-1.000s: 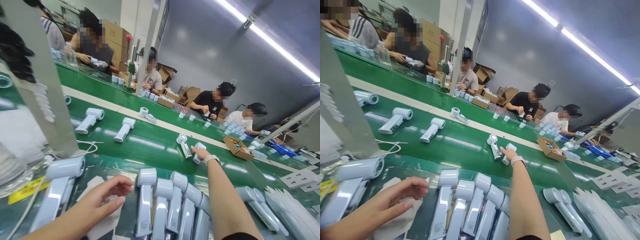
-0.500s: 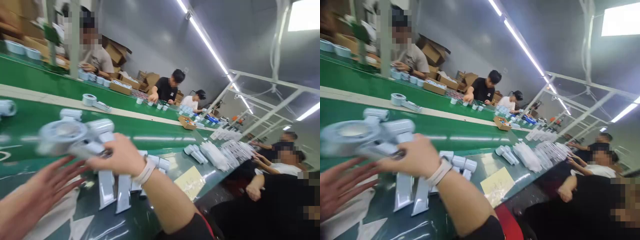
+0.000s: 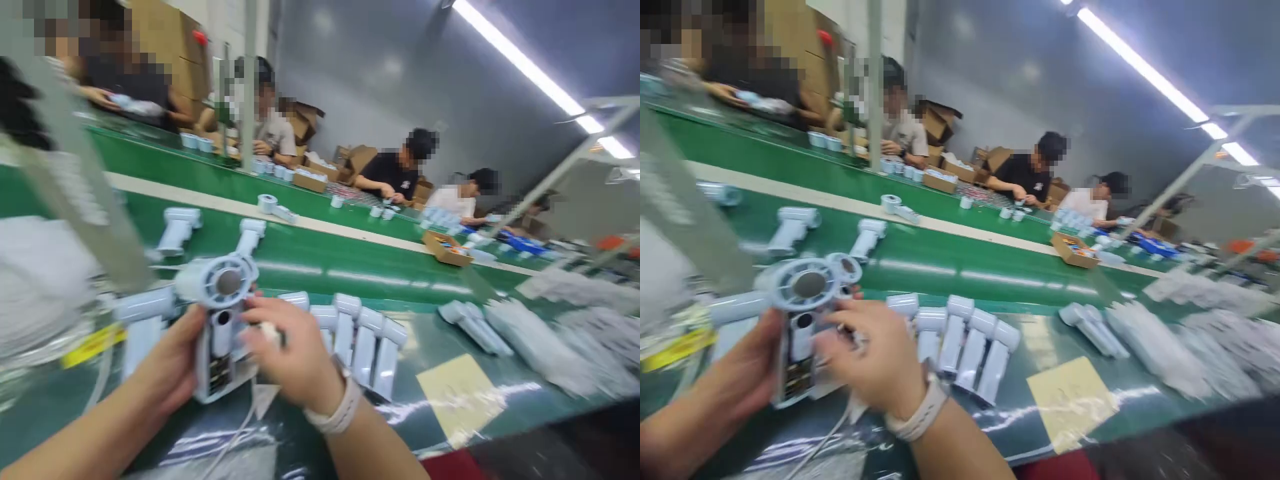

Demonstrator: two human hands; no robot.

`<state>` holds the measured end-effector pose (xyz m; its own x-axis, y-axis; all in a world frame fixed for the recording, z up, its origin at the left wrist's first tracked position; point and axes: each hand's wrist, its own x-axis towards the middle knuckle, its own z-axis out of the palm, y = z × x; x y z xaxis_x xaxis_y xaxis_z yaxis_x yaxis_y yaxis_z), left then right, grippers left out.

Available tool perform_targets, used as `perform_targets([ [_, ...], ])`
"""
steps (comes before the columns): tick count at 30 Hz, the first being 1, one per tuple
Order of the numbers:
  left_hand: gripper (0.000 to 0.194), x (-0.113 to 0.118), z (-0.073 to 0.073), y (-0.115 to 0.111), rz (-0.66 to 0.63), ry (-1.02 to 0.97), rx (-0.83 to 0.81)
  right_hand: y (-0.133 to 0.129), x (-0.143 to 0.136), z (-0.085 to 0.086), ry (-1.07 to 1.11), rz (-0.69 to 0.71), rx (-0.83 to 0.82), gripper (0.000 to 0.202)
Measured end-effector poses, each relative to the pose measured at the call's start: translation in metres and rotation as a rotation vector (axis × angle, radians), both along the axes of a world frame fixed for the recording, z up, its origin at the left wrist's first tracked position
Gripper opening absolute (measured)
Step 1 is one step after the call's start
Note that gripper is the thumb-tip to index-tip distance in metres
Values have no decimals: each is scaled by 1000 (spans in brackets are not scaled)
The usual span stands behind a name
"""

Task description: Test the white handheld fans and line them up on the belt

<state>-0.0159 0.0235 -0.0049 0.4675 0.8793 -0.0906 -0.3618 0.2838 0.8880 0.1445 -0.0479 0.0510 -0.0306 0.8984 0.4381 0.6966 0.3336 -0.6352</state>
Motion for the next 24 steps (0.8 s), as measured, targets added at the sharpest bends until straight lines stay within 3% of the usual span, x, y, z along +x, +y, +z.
perform_targets([
  [2,55,-6,10,-1,-31,-150,-150,9,9,-19,-38,-300,57,35],
  [5,49,-5,9,2,-97,-320,-141,20,15,-46,-100,-311,70,25],
  [10,48,-11,3,3,-178,-426,-94,13,6,-62,-473,-210,66,22],
  [14,53,-16,8,7,-110,-428,-64,7,-12,-64,-563,-116,-12,15],
  [16,52,-16,13,9,-68,-423,-38,8,-23,-66,-537,-116,-34,12],
  [20,49,-15,25,9,-52,-429,2,14,-42,-66,-348,-96,18,39],
  [24,50,-19,38,9,22,-445,63,15,-39,-63,-117,200,-58,35],
])
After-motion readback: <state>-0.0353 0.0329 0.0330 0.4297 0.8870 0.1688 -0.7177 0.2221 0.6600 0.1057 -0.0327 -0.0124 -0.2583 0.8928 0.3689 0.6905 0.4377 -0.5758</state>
